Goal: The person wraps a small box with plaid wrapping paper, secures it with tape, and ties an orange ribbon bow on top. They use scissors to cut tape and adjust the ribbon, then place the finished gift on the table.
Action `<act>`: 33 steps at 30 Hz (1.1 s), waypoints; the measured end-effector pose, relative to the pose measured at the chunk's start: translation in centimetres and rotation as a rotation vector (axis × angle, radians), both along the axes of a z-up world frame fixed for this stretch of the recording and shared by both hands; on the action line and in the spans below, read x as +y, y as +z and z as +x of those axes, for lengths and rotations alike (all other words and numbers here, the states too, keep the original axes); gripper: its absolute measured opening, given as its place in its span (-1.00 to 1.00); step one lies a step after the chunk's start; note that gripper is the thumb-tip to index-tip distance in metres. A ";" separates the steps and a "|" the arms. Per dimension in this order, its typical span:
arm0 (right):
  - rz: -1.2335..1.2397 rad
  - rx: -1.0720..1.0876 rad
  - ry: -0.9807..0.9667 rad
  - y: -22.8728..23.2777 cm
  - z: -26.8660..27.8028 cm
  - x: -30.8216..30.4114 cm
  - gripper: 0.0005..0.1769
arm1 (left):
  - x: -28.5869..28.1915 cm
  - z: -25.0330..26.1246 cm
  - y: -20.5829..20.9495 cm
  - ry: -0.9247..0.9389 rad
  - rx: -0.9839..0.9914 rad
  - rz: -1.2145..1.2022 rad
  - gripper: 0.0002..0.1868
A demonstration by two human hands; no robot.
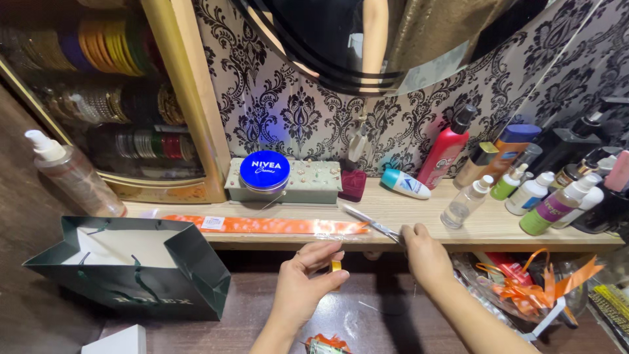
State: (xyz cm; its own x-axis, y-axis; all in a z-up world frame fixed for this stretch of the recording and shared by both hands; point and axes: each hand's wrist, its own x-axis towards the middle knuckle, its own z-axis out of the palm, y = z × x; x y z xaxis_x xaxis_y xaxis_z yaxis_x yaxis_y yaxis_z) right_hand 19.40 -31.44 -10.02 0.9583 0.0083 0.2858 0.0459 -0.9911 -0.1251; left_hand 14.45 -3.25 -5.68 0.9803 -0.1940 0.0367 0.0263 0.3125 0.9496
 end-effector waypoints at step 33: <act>0.736 0.578 0.066 7.5 -5.3 -5.7 -0.54 | 1.0 2.2 1.5 -0.135 0.060 0.078 -0.22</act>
